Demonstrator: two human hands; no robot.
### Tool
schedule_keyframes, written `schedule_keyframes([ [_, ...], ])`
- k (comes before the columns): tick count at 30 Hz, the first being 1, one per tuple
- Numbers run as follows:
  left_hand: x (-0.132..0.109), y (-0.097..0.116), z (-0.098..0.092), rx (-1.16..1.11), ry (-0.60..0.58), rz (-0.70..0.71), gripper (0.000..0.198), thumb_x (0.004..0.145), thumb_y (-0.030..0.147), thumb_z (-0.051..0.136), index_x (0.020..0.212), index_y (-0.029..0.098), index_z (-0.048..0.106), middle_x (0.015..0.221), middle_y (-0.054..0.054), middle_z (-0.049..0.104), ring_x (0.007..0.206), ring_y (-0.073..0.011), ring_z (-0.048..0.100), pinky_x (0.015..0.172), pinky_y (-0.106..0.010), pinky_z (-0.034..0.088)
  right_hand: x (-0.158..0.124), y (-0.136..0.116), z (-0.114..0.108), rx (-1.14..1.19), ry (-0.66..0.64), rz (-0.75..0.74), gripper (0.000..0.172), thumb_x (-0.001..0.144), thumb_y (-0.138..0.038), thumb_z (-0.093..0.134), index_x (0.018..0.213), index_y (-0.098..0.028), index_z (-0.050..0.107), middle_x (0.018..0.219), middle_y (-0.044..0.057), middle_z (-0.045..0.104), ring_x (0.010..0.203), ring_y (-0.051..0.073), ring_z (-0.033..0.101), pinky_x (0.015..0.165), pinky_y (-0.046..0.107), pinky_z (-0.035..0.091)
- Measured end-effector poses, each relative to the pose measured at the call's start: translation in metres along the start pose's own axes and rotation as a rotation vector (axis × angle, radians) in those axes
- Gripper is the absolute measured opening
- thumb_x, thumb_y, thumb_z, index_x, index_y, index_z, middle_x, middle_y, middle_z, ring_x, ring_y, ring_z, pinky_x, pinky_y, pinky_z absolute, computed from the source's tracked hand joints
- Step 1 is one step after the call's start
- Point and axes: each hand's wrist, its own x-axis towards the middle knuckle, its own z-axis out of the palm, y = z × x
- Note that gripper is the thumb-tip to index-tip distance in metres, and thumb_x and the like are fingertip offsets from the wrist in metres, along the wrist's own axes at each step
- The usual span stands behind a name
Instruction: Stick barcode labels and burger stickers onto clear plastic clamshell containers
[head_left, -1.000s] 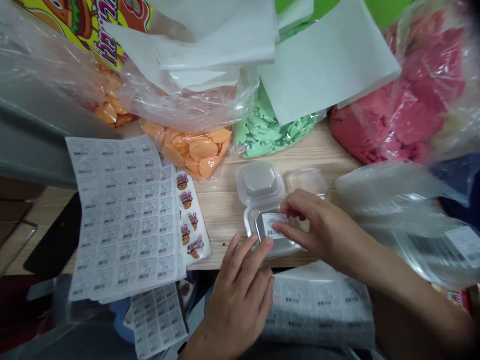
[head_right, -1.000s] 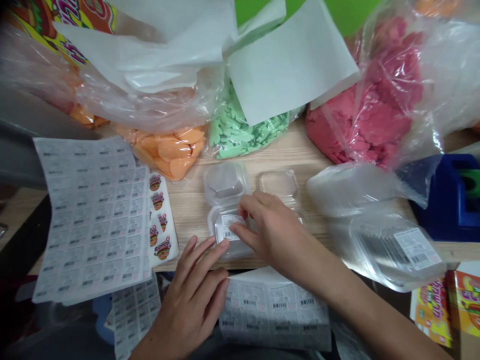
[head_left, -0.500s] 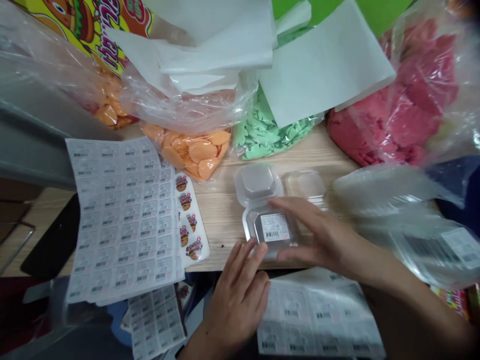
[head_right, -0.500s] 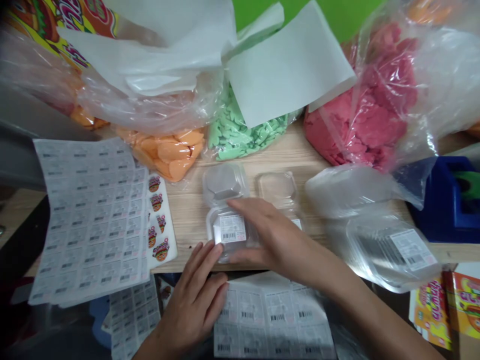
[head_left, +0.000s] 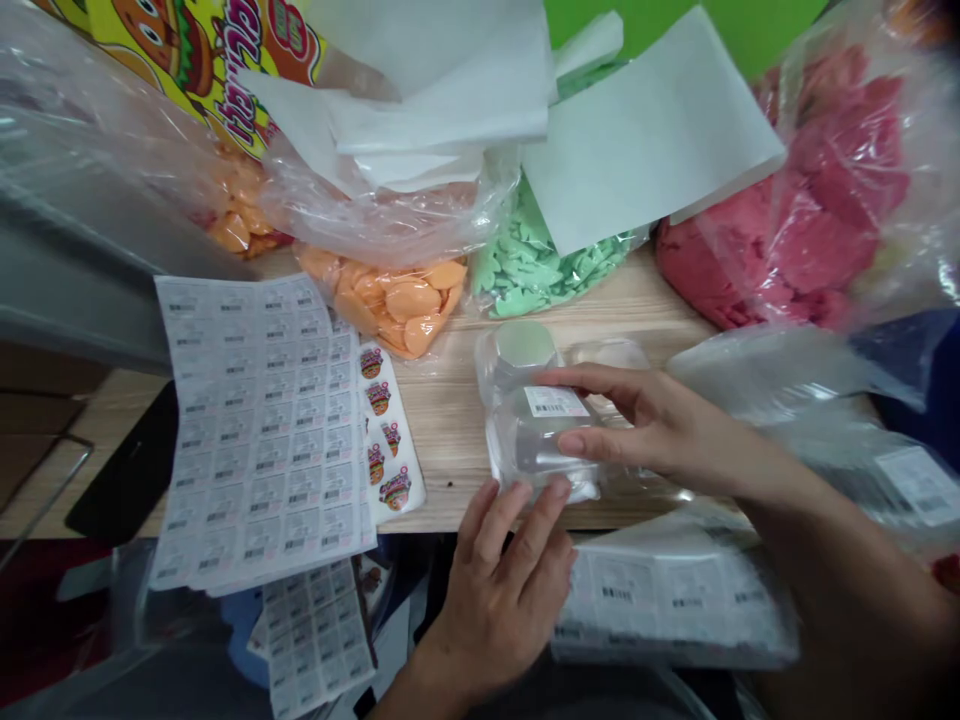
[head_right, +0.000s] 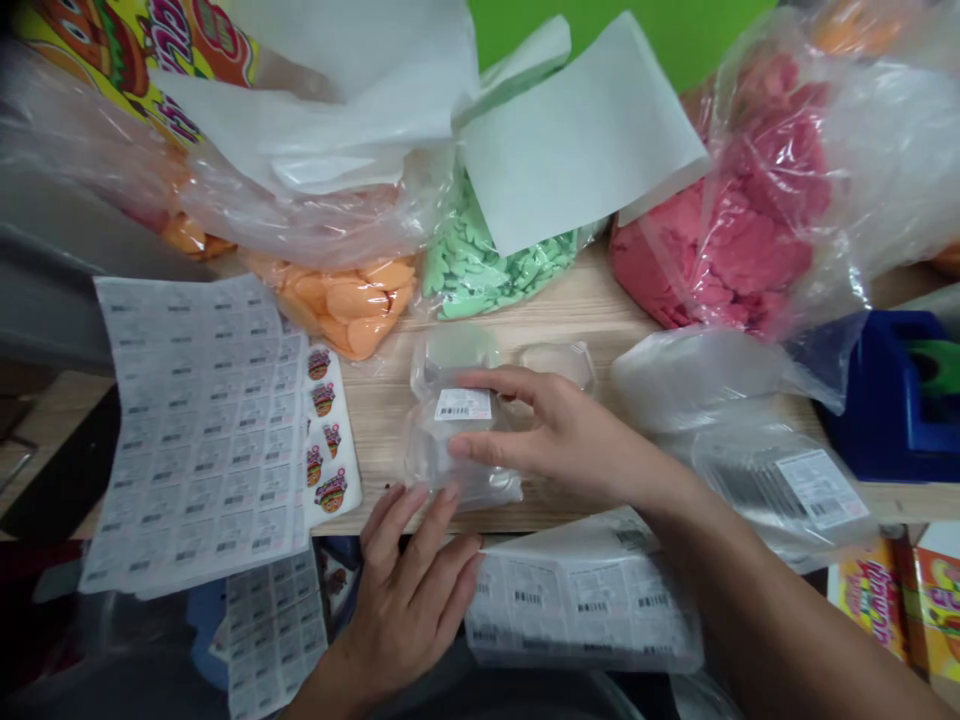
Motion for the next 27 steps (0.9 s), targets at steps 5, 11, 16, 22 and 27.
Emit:
schedule_keyframes([
  [5,0.007,0.008,-0.004,0.006,0.028,-0.067,0.008,0.082,0.01,0.061,0.087,0.014,0.065,0.11,-0.006,0.071,0.125,-0.0172,0.034,0.116,-0.037,0.01,0.001,-0.004,0.006,-0.027,0.041,0.028,0.057,0.073,-0.053,0.067,0.122,-0.025,0.059,0.118,0.003,0.063,0.109,0.024,0.057,0.097,0.039,0.042],
  [11,0.007,0.001,-0.017,-0.423,0.049,-0.199,0.014,0.087,0.011,0.051,0.095,0.019,0.059,0.096,-0.004,0.072,0.094,-0.0151,0.062,0.09,-0.028,0.048,0.0,-0.005,0.014,-0.068,0.067,-0.061,0.056,0.073,-0.046,0.07,0.122,-0.023,0.057,0.119,0.002,0.063,0.108,0.019,0.058,0.095,0.032,0.044],
  [16,0.005,0.0,-0.023,-0.7,-0.014,-0.665,0.027,0.094,0.026,0.044,0.075,0.02,0.062,0.058,0.004,0.063,0.046,-0.009,0.055,0.044,-0.016,0.042,-0.003,-0.002,0.014,-0.037,0.064,-0.085,0.053,0.075,-0.045,0.069,0.122,-0.024,0.056,0.123,0.001,0.06,0.113,0.016,0.054,0.099,0.029,0.04],
  [22,0.024,0.005,-0.018,-0.978,-0.11,-1.053,0.032,0.087,0.045,0.053,0.104,0.021,0.067,0.048,0.008,0.041,0.039,-0.0058,0.031,0.036,-0.014,0.027,-0.004,-0.003,0.014,-0.036,0.113,-0.191,0.048,0.075,-0.039,0.072,0.118,-0.023,0.058,0.121,0.002,0.06,0.114,0.015,0.053,0.1,0.028,0.039],
  [27,0.036,0.008,-0.015,-1.1,-0.027,-1.148,0.033,0.081,0.05,0.059,0.097,0.024,0.071,0.054,0.006,0.048,0.046,-0.0061,0.037,0.041,-0.014,0.031,-0.005,-0.005,0.013,-0.025,0.144,-0.176,0.045,0.075,-0.041,0.071,0.116,-0.024,0.061,0.118,0.0,0.062,0.114,0.014,0.054,0.098,0.026,0.041],
])
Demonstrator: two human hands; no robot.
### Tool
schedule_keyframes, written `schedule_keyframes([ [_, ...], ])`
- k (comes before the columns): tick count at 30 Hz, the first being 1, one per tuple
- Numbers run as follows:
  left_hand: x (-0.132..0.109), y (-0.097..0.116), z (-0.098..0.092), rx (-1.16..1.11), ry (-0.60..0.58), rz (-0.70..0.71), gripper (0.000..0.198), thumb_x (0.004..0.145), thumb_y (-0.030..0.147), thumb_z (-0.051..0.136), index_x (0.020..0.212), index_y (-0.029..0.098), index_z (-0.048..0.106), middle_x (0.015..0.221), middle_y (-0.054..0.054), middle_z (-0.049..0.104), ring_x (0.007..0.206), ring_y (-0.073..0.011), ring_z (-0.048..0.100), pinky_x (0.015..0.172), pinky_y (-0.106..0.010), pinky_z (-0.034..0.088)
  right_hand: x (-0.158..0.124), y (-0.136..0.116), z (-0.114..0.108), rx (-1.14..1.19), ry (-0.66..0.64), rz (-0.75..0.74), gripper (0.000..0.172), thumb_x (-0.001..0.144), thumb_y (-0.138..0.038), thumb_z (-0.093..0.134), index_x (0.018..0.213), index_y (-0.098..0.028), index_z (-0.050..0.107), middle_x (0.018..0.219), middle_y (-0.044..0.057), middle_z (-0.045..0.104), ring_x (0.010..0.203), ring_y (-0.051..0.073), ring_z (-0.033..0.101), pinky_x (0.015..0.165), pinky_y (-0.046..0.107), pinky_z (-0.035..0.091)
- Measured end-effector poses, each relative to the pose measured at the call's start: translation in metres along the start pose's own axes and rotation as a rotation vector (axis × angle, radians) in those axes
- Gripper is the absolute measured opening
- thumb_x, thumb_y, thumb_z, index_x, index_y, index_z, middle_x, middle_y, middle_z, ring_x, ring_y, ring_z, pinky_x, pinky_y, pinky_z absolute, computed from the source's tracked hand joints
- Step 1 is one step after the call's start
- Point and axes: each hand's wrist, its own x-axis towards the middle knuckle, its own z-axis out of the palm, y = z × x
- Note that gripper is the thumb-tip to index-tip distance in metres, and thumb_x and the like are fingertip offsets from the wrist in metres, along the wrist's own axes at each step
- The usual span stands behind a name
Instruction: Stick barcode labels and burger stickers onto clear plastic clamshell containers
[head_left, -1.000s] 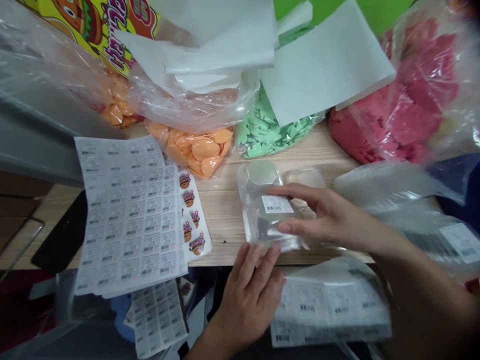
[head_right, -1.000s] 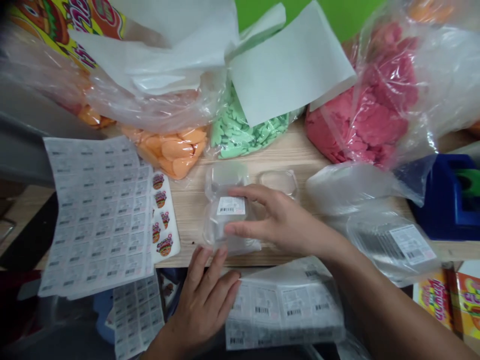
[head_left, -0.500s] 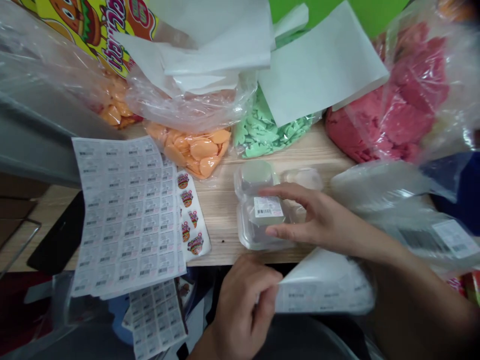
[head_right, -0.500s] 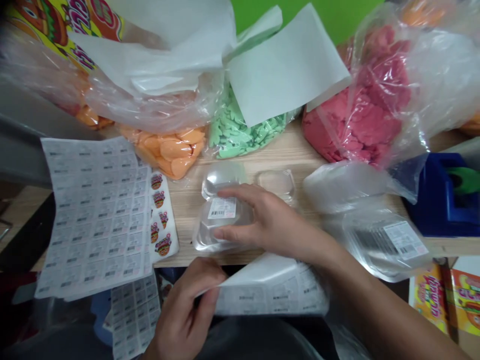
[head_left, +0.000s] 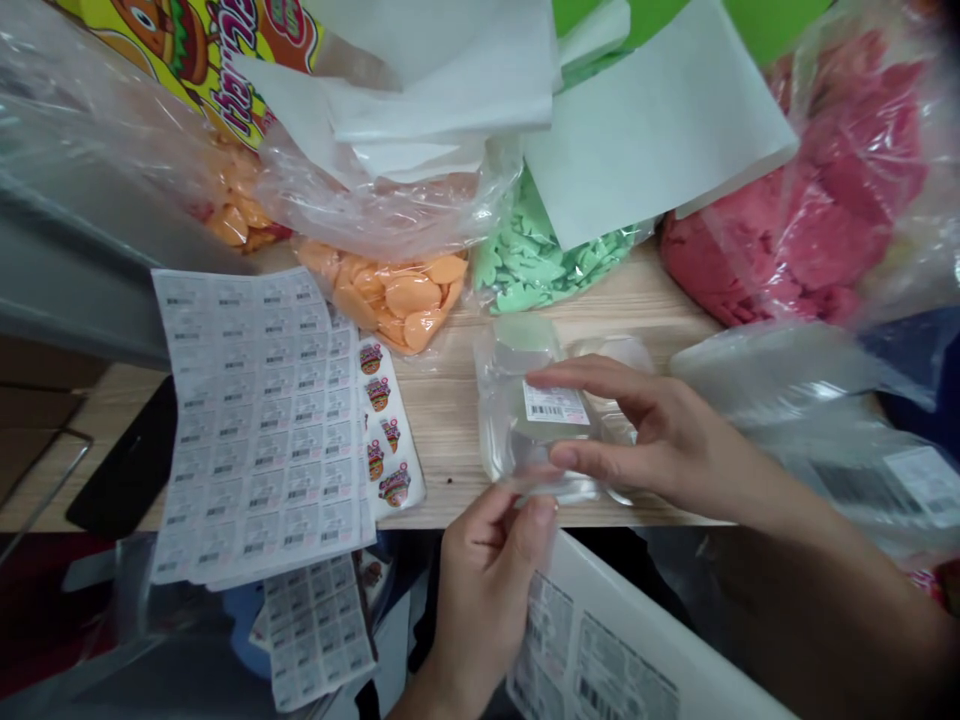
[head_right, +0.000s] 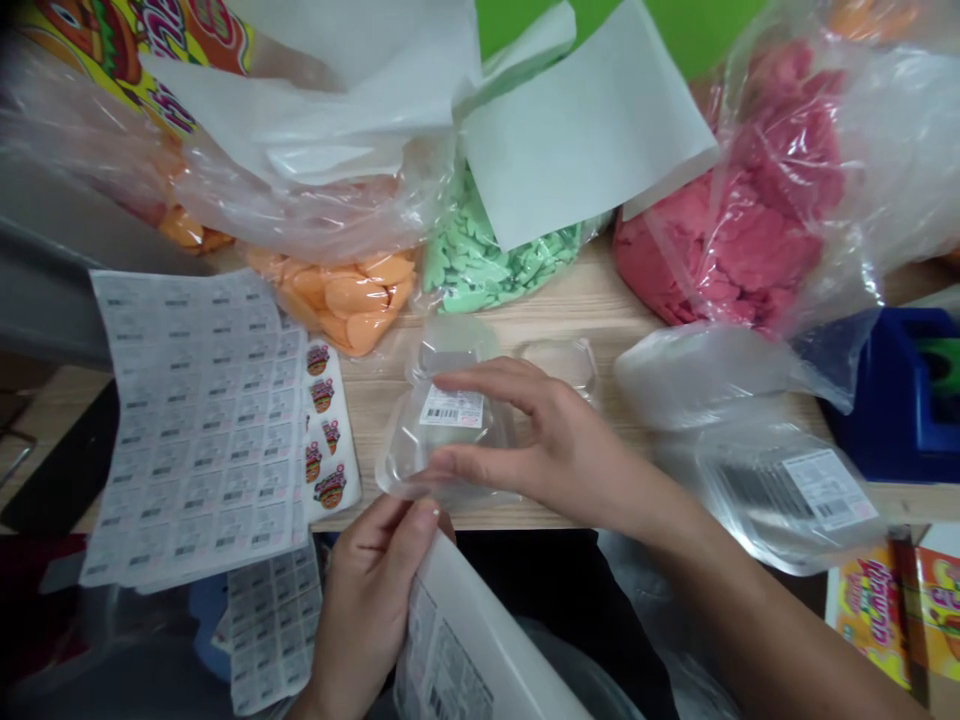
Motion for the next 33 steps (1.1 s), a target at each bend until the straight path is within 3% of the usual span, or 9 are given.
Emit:
schedule_keyframes([
  [4,-0.002,0.0,-0.006,-0.146,0.005,0.022,0.029,0.081,0.05,0.061,0.099,0.028,0.07,0.058,0.006,0.057,0.045,-0.0046,0.037,0.04,-0.012,0.03,-0.002,0.001,-0.004,-0.003,0.035,-0.051,0.046,0.074,-0.04,0.072,0.116,-0.024,0.061,0.118,0.001,0.063,0.114,0.015,0.053,0.1,0.027,0.041],
  [7,-0.002,0.004,-0.012,-0.098,-0.069,0.11,0.021,0.081,0.046,0.064,0.092,0.031,0.074,0.071,0.004,0.069,0.052,-0.0062,0.05,0.048,-0.013,0.04,-0.008,0.0,-0.011,0.021,-0.005,-0.105,0.047,0.077,-0.036,0.07,0.121,-0.031,0.056,0.123,-0.003,0.059,0.119,0.015,0.051,0.102,0.026,0.04],
  [12,0.001,0.018,-0.01,0.015,-0.222,0.281,0.019,0.082,0.037,0.065,0.099,0.04,0.072,0.076,0.007,0.075,0.058,-0.0097,0.063,0.057,-0.018,0.051,-0.024,-0.008,-0.023,-0.171,-0.138,-0.125,0.085,0.064,-0.048,0.077,0.137,-0.041,0.035,0.135,-0.003,0.045,0.127,0.023,0.042,0.105,0.033,0.039],
  [15,0.0,0.021,-0.007,0.055,-0.298,0.343,0.023,0.084,0.029,0.063,0.105,0.037,0.07,0.086,0.005,0.076,0.072,-0.0129,0.069,0.069,-0.021,0.054,-0.031,-0.011,-0.023,-0.24,-0.143,-0.162,0.091,0.061,-0.055,0.075,0.139,-0.041,0.03,0.136,0.0,0.041,0.13,0.026,0.037,0.106,0.036,0.037],
  [19,-0.007,0.021,-0.002,0.159,-0.181,0.229,0.02,0.08,0.021,0.06,0.091,0.028,0.074,0.063,0.004,0.069,0.057,-0.0112,0.062,0.052,-0.017,0.048,-0.036,-0.011,-0.016,-0.292,-0.079,-0.194,0.084,0.071,-0.05,0.071,0.141,-0.037,0.027,0.134,0.004,0.039,0.13,0.023,0.035,0.105,0.036,0.038],
  [23,-0.018,0.023,0.006,-0.001,-0.006,0.077,0.009,0.076,0.028,0.065,0.071,0.023,0.07,0.058,0.004,0.062,0.05,-0.0074,0.051,0.049,-0.014,0.04,-0.04,-0.008,-0.013,-0.264,-0.023,-0.207,0.072,0.074,-0.044,0.071,0.136,-0.036,0.035,0.128,0.006,0.038,0.127,0.022,0.037,0.101,0.036,0.04],
  [27,-0.02,0.024,0.005,-0.231,-0.134,-0.054,0.031,0.066,0.051,0.074,0.082,0.026,0.07,0.055,0.007,0.057,0.045,-0.004,0.039,0.046,-0.012,0.033,-0.044,-0.008,-0.013,-0.229,-0.013,-0.216,0.071,0.071,-0.041,0.074,0.132,-0.04,0.037,0.128,0.004,0.034,0.128,0.02,0.035,0.102,0.031,0.04],
  [29,-0.017,0.025,0.002,-0.265,-0.163,-0.045,0.036,0.061,0.054,0.077,0.084,0.027,0.071,0.057,0.007,0.061,0.049,-0.0048,0.047,0.051,-0.012,0.038,-0.046,-0.01,-0.012,-0.184,-0.063,-0.213,0.071,0.072,-0.042,0.073,0.132,-0.041,0.035,0.131,0.003,0.033,0.131,0.019,0.032,0.099,0.026,0.043],
  [33,-0.013,0.03,0.001,-0.248,-0.236,0.117,0.021,0.064,0.046,0.078,0.076,0.029,0.078,0.074,0.003,0.076,0.07,-0.013,0.068,0.067,-0.016,0.048,-0.049,-0.017,-0.008,-0.141,-0.088,-0.234,0.08,0.065,-0.042,0.078,0.131,-0.039,0.033,0.133,0.002,0.031,0.133,0.017,0.029,0.103,0.022,0.038],
])
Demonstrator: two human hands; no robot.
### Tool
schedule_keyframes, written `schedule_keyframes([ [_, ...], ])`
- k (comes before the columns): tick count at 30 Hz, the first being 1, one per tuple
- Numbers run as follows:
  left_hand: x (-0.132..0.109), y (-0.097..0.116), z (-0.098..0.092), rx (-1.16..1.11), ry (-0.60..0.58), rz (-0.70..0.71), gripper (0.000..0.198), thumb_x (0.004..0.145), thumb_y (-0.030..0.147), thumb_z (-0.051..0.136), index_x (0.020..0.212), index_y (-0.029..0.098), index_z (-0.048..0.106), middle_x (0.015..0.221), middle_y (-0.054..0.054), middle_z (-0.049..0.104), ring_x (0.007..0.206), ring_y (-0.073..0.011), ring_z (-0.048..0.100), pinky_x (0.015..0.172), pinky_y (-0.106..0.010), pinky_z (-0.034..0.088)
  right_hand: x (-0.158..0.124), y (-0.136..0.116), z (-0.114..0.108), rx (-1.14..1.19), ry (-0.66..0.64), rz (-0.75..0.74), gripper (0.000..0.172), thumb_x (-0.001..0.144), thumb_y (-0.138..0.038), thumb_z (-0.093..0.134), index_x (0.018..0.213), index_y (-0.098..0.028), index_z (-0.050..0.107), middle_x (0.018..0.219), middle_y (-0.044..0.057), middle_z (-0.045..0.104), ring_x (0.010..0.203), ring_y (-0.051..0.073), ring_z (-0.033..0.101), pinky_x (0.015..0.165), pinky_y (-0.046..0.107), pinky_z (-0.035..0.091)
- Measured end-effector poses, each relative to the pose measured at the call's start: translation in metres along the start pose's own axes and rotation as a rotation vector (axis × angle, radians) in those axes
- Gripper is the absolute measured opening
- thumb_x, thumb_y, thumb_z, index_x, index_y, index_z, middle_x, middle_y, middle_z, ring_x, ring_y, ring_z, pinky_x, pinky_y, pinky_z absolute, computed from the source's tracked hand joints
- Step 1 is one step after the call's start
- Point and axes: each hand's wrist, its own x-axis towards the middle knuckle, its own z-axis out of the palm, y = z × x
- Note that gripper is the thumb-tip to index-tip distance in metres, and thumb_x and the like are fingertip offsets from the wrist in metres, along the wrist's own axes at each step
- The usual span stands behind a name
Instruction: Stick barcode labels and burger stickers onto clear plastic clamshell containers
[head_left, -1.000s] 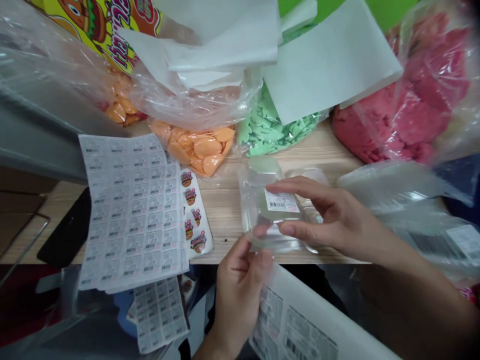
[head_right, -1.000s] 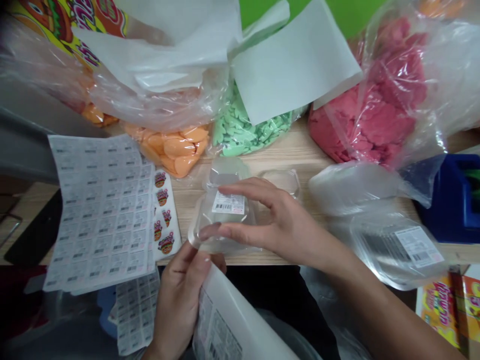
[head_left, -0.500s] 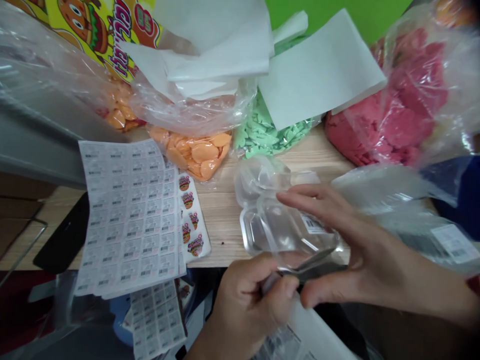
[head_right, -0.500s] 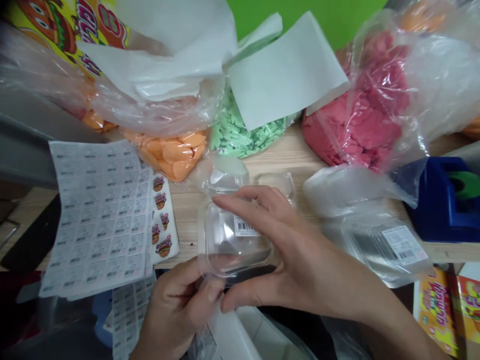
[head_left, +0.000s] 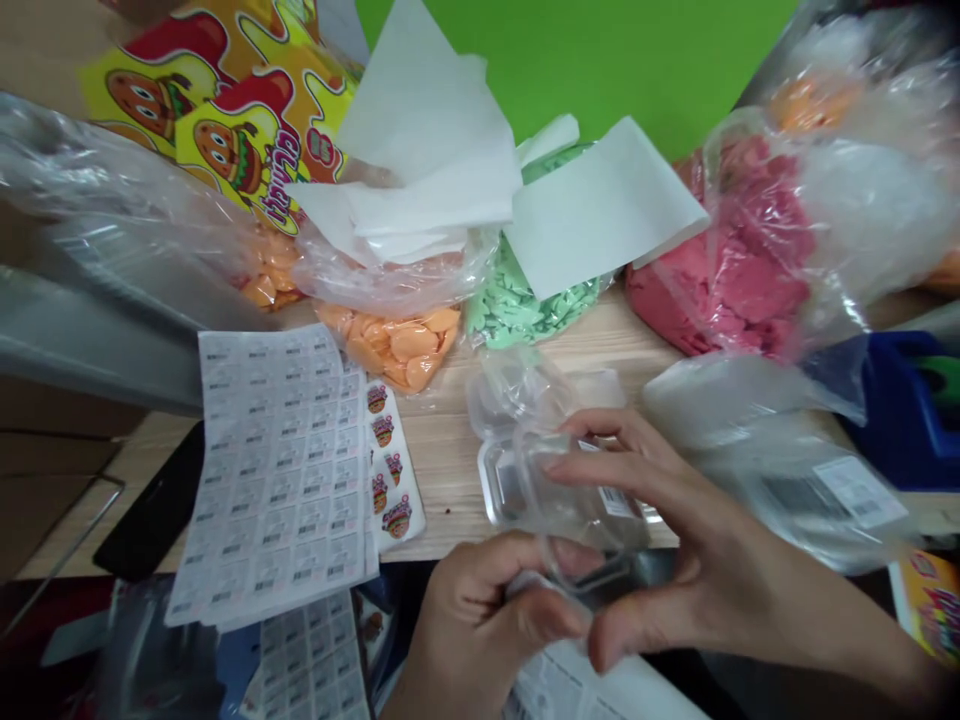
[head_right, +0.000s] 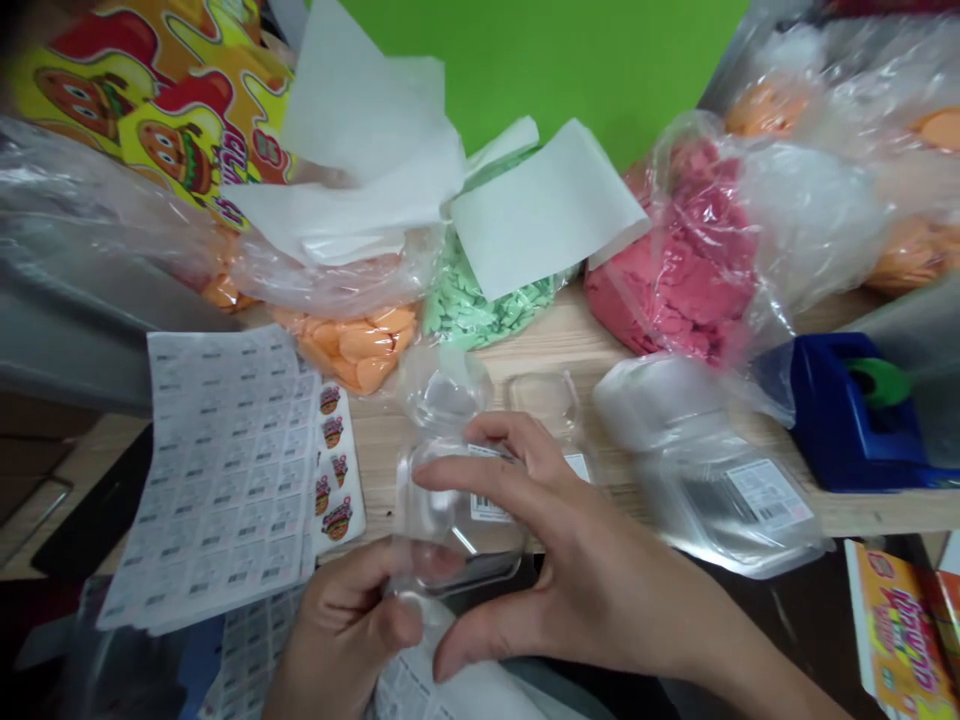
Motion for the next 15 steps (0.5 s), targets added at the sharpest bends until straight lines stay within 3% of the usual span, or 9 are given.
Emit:
schedule_keyframes([
  [4,-0.001,0.004,0.004,-0.054,-0.059,0.046,0.015,0.067,0.041,0.077,0.079,0.032,0.078,0.079,0.003,0.078,0.076,-0.0179,0.072,0.073,-0.021,0.052,-0.001,-0.005,0.001,-0.001,0.01,-0.028,0.083,0.062,-0.041,0.08,0.13,-0.036,0.033,0.132,0.002,0.03,0.133,0.016,0.029,0.105,0.019,0.033],
  [6,-0.003,0.005,0.005,-0.027,-0.054,0.053,0.013,0.072,0.04,0.074,0.082,0.033,0.078,0.079,0.002,0.078,0.074,-0.0162,0.071,0.071,-0.02,0.051,-0.001,-0.005,0.002,-0.021,0.036,-0.049,0.078,0.066,-0.042,0.078,0.13,-0.035,0.033,0.131,0.002,0.03,0.133,0.016,0.028,0.105,0.02,0.033],
  [11,-0.005,0.008,0.004,0.257,0.115,-0.038,0.005,0.069,0.026,0.069,0.072,0.024,0.072,0.066,0.003,0.071,0.06,-0.0108,0.061,0.059,-0.015,0.045,0.001,-0.006,0.008,-0.177,0.108,-0.078,0.052,0.079,-0.032,0.067,0.123,-0.031,0.04,0.129,0.005,0.029,0.13,0.017,0.029,0.103,0.027,0.035],
  [15,-0.007,0.007,0.004,0.406,0.194,-0.06,0.005,0.065,0.022,0.062,0.067,0.021,0.067,0.06,0.003,0.064,0.059,-0.0123,0.058,0.059,-0.016,0.044,0.002,-0.003,0.017,-0.203,0.129,-0.108,0.046,0.073,-0.024,0.067,0.113,-0.027,0.045,0.123,0.006,0.03,0.125,0.02,0.033,0.097,0.03,0.039],
])
